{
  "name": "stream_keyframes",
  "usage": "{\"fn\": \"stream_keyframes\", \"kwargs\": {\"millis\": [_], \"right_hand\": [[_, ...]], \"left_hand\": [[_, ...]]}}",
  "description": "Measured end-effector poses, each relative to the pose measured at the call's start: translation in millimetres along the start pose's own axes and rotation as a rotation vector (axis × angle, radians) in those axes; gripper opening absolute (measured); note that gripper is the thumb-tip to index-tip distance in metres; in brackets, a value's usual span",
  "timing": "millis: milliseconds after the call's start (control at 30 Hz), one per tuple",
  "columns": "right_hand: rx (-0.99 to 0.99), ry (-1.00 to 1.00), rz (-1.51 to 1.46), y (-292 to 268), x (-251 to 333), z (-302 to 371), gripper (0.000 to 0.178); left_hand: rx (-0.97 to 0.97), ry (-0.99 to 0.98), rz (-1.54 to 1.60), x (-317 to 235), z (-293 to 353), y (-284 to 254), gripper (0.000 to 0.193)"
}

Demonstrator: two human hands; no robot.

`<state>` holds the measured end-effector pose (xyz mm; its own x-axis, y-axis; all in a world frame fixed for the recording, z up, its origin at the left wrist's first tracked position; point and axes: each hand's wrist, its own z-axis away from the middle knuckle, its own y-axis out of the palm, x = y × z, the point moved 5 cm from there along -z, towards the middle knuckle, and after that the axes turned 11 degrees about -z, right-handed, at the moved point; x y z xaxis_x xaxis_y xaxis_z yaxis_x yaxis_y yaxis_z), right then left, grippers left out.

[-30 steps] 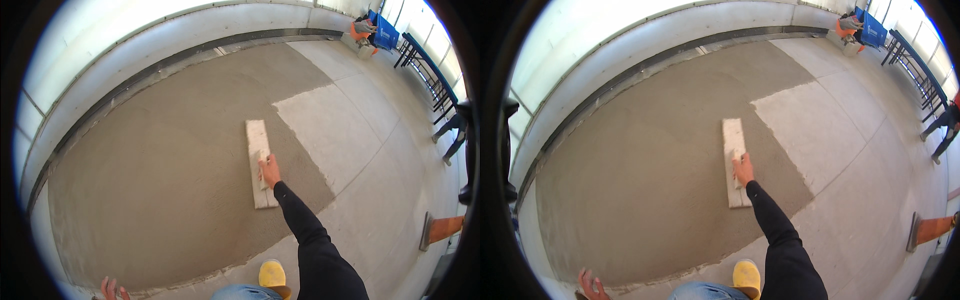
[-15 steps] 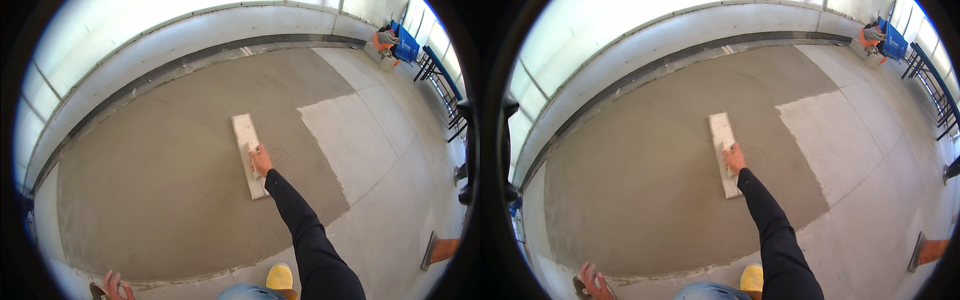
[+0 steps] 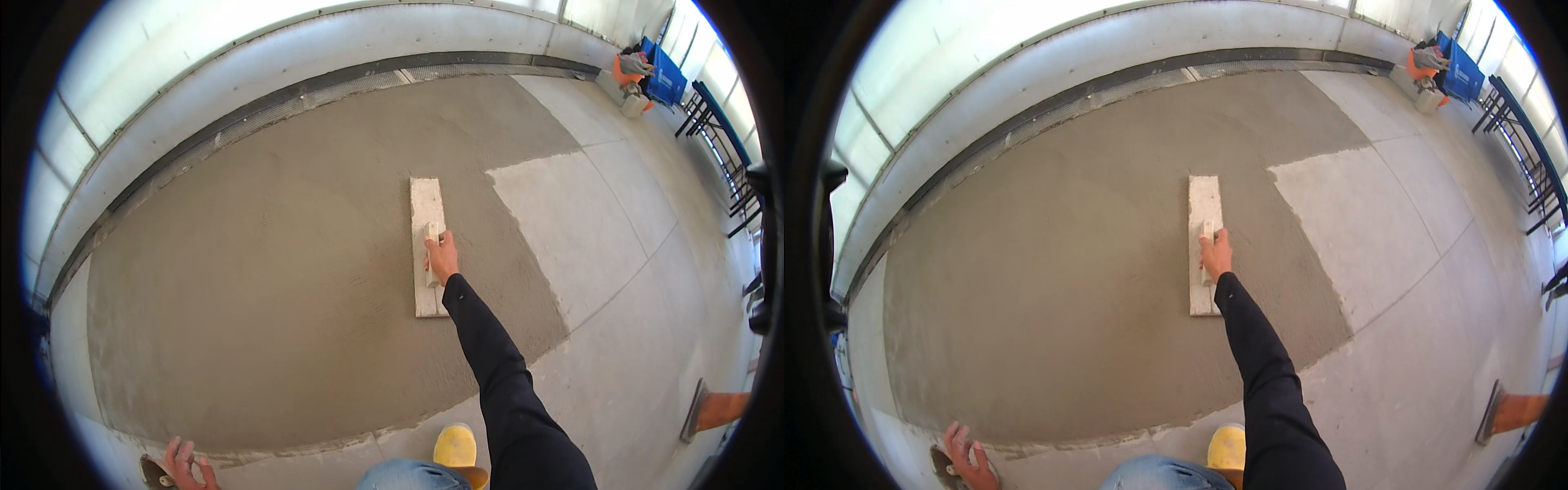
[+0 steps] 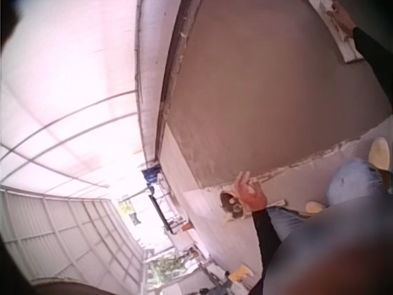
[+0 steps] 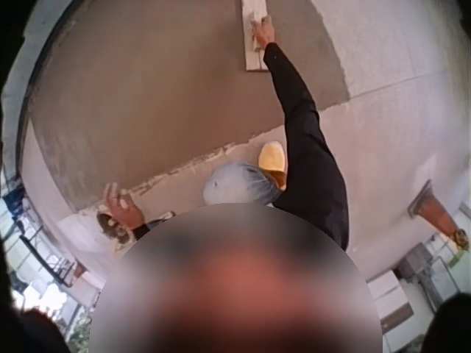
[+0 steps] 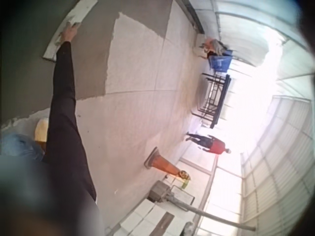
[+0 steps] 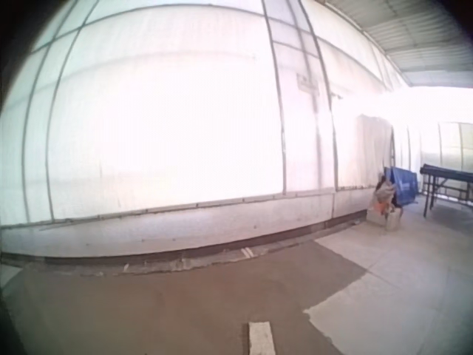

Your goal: The person uses a wooden trowel to smooth wet concrete on a large indoor floor. They repeatedly drag the trowel across the surface to level it, then walk to a storage area, place the trowel down, and pick up a mop.

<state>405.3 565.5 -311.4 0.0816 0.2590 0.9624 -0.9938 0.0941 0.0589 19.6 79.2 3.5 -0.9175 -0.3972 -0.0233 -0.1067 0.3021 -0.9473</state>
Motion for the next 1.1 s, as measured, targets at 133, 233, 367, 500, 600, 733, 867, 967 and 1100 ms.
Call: {"fn": "stream_keyframes", "kwargs": {"millis": [133, 233, 367, 500, 600, 733, 867, 967, 1100], "right_hand": [[0.148, 0.246, 0.152, -16.6, -37.3, 82.8, 0.037], [0.108, 0.242, 0.232, -63.7, -49.3, 109.2, 0.039], [-0.234, 0.044, -0.001, -147.6, -27.0, 75.0, 0.044], [-0.556, 0.002, -0.265, -209.0, -45.2, 119.8, 0.030], [-0.448, -0.016, -0.329, -189.0, -69.1, 165.6, 0.021], [-0.139, -0.028, -0.306, -83.6, -68.3, 210.5, 0.015], [0.685, 0.228, -0.031, 74.4, -74.1, 315.0, 0.020], [0.869, 0.235, -0.072, 127.9, -71.4, 367.7, 0.028], [0.864, 0.021, 0.056, 129.8, -59.4, 347.1, 0.038]], "left_hand": [[0.002, -0.034, 0.073, -7.0, -5.3, 0.9, 0.028], [-0.001, -0.084, 0.096, -8.1, -7.6, 5.4, 0.029], [0.023, -0.142, 0.127, -1.8, -4.5, 4.2, 0.027], [-0.015, -0.195, 0.202, 5.1, 2.8, -12.1, 0.035], [-0.132, -0.296, 0.390, 0.5, 8.2, -19.9, 0.027], [-0.014, -0.225, 0.282, -33.7, -2.9, -12.1, 0.026], [-0.049, -0.172, 0.279, -29.0, -14.8, -27.3, 0.025], [-0.131, -0.353, 0.283, 38.8, 19.0, -34.6, 0.024], [-0.348, -0.888, 0.461, 193.3, 155.6, 10.1, 0.015]]}}
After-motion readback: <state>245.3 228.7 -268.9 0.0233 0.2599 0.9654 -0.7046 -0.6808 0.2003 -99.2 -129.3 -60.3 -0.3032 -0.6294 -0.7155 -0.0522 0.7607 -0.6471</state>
